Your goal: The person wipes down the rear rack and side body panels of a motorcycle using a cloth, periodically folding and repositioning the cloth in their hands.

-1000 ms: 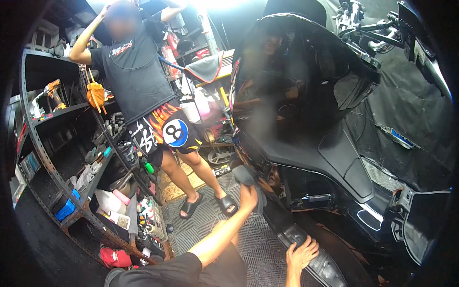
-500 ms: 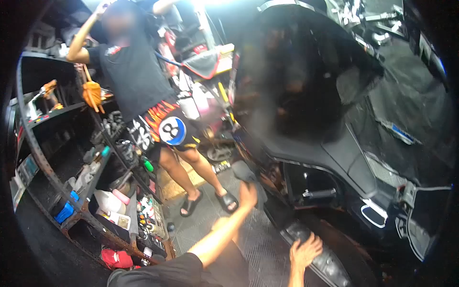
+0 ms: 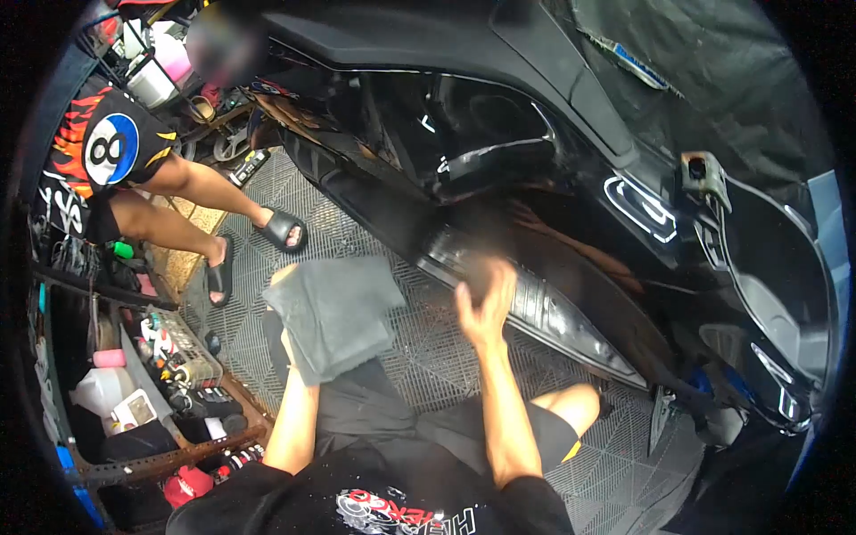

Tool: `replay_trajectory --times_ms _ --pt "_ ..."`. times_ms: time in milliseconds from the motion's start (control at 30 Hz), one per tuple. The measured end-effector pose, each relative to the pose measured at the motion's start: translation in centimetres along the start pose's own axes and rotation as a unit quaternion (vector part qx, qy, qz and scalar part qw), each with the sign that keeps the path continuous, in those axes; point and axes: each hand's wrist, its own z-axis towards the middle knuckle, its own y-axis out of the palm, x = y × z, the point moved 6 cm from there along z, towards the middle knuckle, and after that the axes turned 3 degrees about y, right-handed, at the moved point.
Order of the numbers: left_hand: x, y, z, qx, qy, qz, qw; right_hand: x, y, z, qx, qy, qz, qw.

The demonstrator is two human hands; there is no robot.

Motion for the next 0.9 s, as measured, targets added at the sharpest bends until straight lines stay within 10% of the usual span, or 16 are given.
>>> replay_trajectory --times_ms 133,300,367,400,467,500,633,700,900 --pt "-1.5 3.8 -0.2 -0.253 -0.187 -0.308 0.898 -13.9 3.5 -2.7 -0.396 -0.19 0.019 0.898" --pt "3.9 12.2 0.8 -0.29 -0.279 -0.042 0.915 -10.0 8.4 -8.5 -0.303 0.1 0.096 0.943" --pt "3.7 12.2 3.1 -0.41 -0.235 0.083 0.877 -12.5 7.3 -8.1 -0.224 -0.01 -0.109 0.968" --pt "5.4 11.9 4.4 -0.44 -0.178 0.169 0.864 -11.1 6.8 -8.5 -0.15 0.161 0.072 0.973" --pt "4.1 8.3 8.8 -0.466 -0.237 0.226 0.822 -8.6 8.3 -11.4 0.043 0.449 0.416 0.789" --pt "2.9 6.1 11.3 -0.426 -0.239 0.193 0.851 -9.7 8.3 -11.0 0.102 0.447 0.432 0.777" --pt "-1.4 -0.6 16.1 -0.355 -0.082 0.552 0.75 -18.4 11.6 -4.0 -0.003 0.037 0.018 0.999" --pt "-2.1 -1.6 15.6 -0.391 0.001 0.68 0.62 -20.0 15.6 2.0 0.016 -0.16 -0.127 0.979" --pt "-3.8 0.0 13.3 -0.48 -0.036 0.558 0.676 -18.5 20.2 6.8 -0.078 -0.218 -0.199 0.952"
